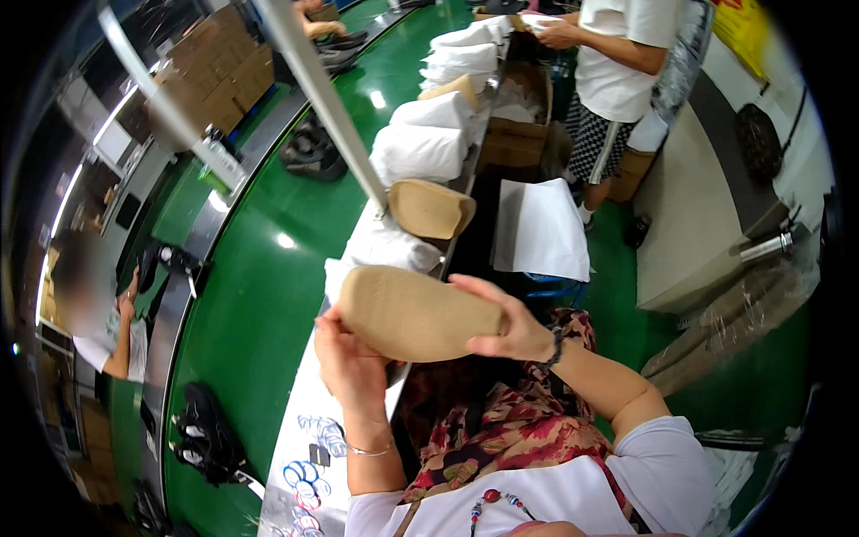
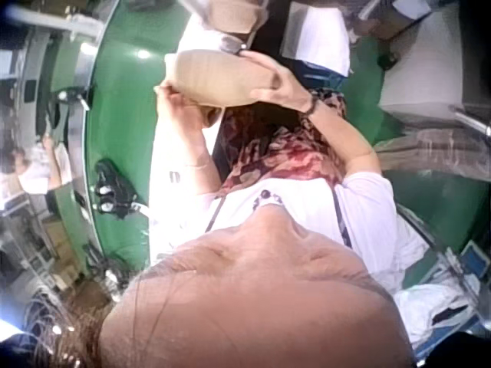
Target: The person wraps shoe lasts in white paper and places them into a stack for another worker.
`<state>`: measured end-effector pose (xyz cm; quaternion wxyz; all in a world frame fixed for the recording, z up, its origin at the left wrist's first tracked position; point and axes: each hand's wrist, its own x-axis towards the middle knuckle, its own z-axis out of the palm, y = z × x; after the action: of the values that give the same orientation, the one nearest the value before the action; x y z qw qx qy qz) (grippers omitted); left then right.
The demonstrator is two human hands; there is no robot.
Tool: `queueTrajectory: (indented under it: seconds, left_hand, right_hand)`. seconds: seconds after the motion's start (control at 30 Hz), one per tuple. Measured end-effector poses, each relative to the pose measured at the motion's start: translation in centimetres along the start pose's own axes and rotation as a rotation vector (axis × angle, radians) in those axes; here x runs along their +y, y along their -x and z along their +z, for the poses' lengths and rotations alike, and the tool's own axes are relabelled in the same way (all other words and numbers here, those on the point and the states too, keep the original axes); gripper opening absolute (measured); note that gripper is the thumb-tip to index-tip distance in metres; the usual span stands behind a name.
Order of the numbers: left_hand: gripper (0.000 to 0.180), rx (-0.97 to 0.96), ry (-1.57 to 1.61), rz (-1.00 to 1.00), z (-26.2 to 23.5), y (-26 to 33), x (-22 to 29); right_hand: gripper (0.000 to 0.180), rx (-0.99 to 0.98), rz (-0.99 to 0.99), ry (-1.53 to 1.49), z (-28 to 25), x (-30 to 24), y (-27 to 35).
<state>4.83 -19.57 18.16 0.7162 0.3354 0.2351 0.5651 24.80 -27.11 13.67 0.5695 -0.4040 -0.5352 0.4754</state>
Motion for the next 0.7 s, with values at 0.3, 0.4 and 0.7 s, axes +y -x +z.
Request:
queueTrajectory:
  seconds: [0.3,0.4,0.7]
  left_hand:
    - [0.025,-0.151,-0.033,-0.48,1.7,-1.6,-16.7]
    - [0.025,-0.148,-0.109,-0.551,-1.3,-2.5,-19.6]
    - [0.026,0.092,-0.292,-0.731,-5.7,-3.2,-24.5]
  right_hand:
    - [0.072,0.399,0.208,-0.238,-9.9,9.5,7.8]
    - [0.058,0.441,0.176,0.446,-16.4,15.4,6.6]
    - [0.055,0.237,0.318,1.384,-25.8,28.2,-3.5]
